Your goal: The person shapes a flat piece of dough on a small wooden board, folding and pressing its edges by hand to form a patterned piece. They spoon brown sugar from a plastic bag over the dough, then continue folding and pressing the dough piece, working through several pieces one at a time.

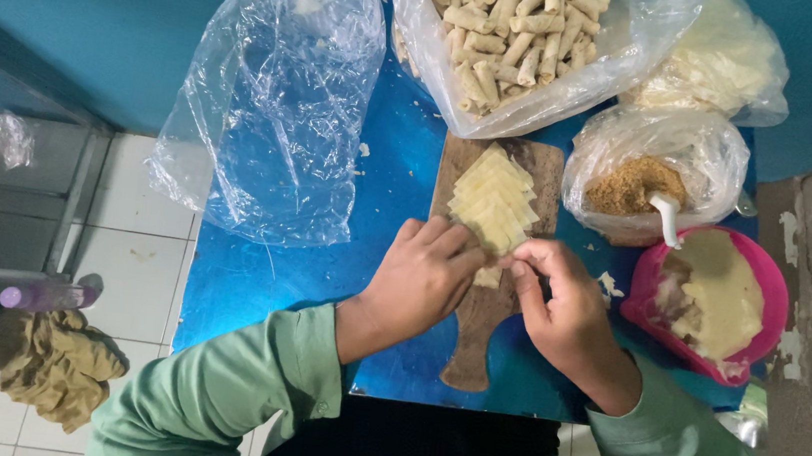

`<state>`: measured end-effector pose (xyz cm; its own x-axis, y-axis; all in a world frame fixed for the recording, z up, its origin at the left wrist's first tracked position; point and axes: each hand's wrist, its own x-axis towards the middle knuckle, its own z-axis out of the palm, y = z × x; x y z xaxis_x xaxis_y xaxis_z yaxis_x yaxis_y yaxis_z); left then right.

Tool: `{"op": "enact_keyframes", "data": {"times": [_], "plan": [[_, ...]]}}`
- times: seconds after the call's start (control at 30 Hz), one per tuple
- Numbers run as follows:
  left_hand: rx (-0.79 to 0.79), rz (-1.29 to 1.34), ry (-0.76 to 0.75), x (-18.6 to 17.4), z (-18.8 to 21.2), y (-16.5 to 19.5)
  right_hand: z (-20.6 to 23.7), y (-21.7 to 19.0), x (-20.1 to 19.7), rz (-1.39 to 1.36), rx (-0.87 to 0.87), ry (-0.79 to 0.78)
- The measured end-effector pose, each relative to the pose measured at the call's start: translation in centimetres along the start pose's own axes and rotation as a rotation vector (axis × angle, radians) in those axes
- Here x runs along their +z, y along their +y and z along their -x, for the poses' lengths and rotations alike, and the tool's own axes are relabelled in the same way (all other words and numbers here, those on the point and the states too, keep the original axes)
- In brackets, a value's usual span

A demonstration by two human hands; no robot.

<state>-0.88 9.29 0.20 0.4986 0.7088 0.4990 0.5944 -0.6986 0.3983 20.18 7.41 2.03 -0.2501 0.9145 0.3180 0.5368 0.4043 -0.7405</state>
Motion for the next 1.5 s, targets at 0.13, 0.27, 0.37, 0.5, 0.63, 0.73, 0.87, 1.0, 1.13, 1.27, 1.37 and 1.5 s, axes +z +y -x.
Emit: {"op": "enact_keyframes", "data": {"times": [0.13,0.27,0.37,0.5,0.63,0.73,0.87,1.0,1.13,1.27,1.37,1.5], "plan": [[-0.007,-0.035,-0.022,0.1,0.0,0.0,-0.6,-0.6,-0.7,0.183,-0.109,-0.018],[-0.002,-0.023,-0.027,-0.3,-0.1,0.0,-0.8,-1.1,-1.2,0.395,-0.271,-0.069],[0.016,0.001,-0.021,-0.7,-0.2,0.1,-0.9,-0.9,-0.8,0.428,-0.274,-0.051],[-0.003,-0.006,-0.044,-0.5,-0.3,0.1,-1.2,-0.3,-0.4,0.342,-0.166,-0.041],[-0.027,-0.043,-0.029,0.4,-0.6,0.0,-1.2,0.1,-0.5,0.330,-0.185,-0.053],[-0.018,-0.031,0.021,0.9,-0.8,-0.3,-0.8,0.4,0.1,0.379,-0.207,-0.008],[-0.092,0.014,-0.014,1.2,-1.3,-0.7,-1.4,1.8,1.1,0.332,-0.045,0.002],[-0.095,0.043,0.030,1.2,-1.5,-1.1,-2.1,2.9,0.9,0.146,0.089,-0.028],[-0.036,-0.004,0.004,1.2,-1.4,-1.1,-1.8,2.7,0.1,0.303,-0.122,-0.062],[-0.005,-0.036,-0.035,0.6,-1.3,-1.2,-1.8,1.7,0.0,0.390,-0.166,-0.094],[0.004,-0.032,-0.058,0.4,-1.4,-1.0,-1.9,0.9,-0.3,0.396,-0.146,-0.136],[-0.022,0.007,-0.061,0.2,-1.5,-1.0,-2.6,0.6,-1.0,0.361,-0.176,-0.190]]}}
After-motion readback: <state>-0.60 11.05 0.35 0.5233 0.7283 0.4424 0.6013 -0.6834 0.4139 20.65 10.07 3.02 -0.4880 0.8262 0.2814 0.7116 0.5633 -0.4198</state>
